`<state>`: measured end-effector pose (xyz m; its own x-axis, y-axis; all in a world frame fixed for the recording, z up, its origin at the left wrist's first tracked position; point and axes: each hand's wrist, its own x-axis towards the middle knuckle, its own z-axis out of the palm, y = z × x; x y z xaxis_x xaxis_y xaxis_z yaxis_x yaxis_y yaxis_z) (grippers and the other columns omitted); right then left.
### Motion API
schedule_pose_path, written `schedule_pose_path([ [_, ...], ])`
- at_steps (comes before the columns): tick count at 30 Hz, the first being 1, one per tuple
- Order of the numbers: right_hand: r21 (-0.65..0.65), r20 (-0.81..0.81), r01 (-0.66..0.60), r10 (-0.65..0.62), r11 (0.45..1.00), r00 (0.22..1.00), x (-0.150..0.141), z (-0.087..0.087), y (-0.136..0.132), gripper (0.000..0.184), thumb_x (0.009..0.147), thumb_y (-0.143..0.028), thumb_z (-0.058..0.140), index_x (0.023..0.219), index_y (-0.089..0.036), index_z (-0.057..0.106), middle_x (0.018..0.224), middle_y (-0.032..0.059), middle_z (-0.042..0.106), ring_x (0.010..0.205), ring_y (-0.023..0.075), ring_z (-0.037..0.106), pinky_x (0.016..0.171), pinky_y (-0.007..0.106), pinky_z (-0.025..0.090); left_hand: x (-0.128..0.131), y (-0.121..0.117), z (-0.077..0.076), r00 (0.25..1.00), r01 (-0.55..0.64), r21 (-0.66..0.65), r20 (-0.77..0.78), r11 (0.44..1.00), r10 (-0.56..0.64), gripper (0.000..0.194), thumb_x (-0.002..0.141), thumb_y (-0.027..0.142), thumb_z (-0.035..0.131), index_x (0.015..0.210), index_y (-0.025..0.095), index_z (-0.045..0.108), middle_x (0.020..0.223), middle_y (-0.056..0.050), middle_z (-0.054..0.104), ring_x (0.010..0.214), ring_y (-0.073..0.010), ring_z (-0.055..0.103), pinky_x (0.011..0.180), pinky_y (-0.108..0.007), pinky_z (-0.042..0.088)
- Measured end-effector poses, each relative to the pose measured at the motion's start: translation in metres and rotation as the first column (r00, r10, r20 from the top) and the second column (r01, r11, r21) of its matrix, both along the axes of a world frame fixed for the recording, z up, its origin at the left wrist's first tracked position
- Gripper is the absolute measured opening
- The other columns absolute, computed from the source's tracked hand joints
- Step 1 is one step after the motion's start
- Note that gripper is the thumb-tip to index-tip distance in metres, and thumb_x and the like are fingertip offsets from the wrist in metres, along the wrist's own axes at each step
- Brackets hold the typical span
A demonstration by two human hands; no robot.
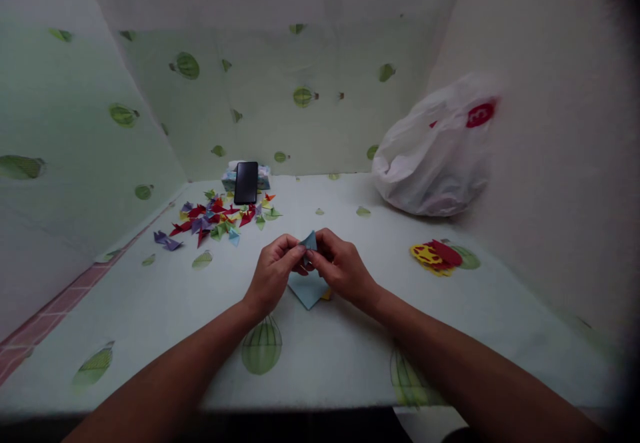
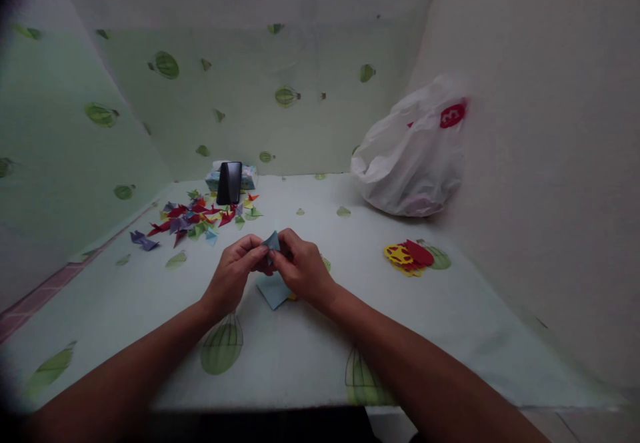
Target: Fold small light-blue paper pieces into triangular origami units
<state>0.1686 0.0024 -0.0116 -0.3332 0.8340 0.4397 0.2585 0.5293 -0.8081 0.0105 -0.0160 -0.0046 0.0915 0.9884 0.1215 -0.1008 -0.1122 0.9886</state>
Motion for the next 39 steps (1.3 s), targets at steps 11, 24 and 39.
schedule_pose_path([
  [11, -0.198, -0.255, -0.082, 0.03, 0.977, 0.966, 0.002, 0.002, 0.002, 0.029, 0.094, -0.039, 0.055, 0.073, -0.019, 0.053, 0.061, -0.0024, 0.056, 0.051, 0.0108, 0.053, 0.053, 0.025, 0.043, 0.002, -0.003, 0.004, 0.998, 0.007, 0.054, -0.068, 0.999, -0.004, 0.02, 0.084, 0.034, 0.065, 0.078, 0.016, 0.058, 0.069, -0.001, 0.067, 0.061, -0.0129, 0.063, 0.058, -0.025, 0.052],
  [24, -0.316, -0.347, -0.168, 0.051, 0.934, 0.936, 0.004, 0.001, 0.011, 0.027, 0.084, -0.041, 0.067, 0.075, -0.018, 0.058, 0.058, -0.004, 0.056, 0.048, 0.0099, 0.053, 0.05, 0.024, 0.044, 0.0, 0.005, -0.001, 0.989, 0.048, -0.114, 0.145, 0.992, -0.031, 0.03, 0.075, 0.037, 0.079, 0.085, 0.015, 0.061, 0.073, 0.0, 0.067, 0.065, -0.0115, 0.067, 0.068, -0.026, 0.058],
  [39, 0.218, 0.02, 0.206, -0.215, 0.954, 0.976, 0.004, 0.003, 0.004, 0.005, 0.088, -0.021, 0.057, 0.083, -0.022, 0.056, 0.063, -0.0029, 0.055, 0.056, 0.012, 0.049, 0.058, 0.026, 0.038, 0.003, 0.001, 0.0, 0.994, -0.065, -0.011, -0.094, 0.998, 0.064, 0.035, 0.072, 0.043, 0.081, 0.078, 0.016, 0.061, 0.072, 0.001, 0.066, 0.065, -0.0143, 0.069, 0.067, -0.026, 0.056],
])
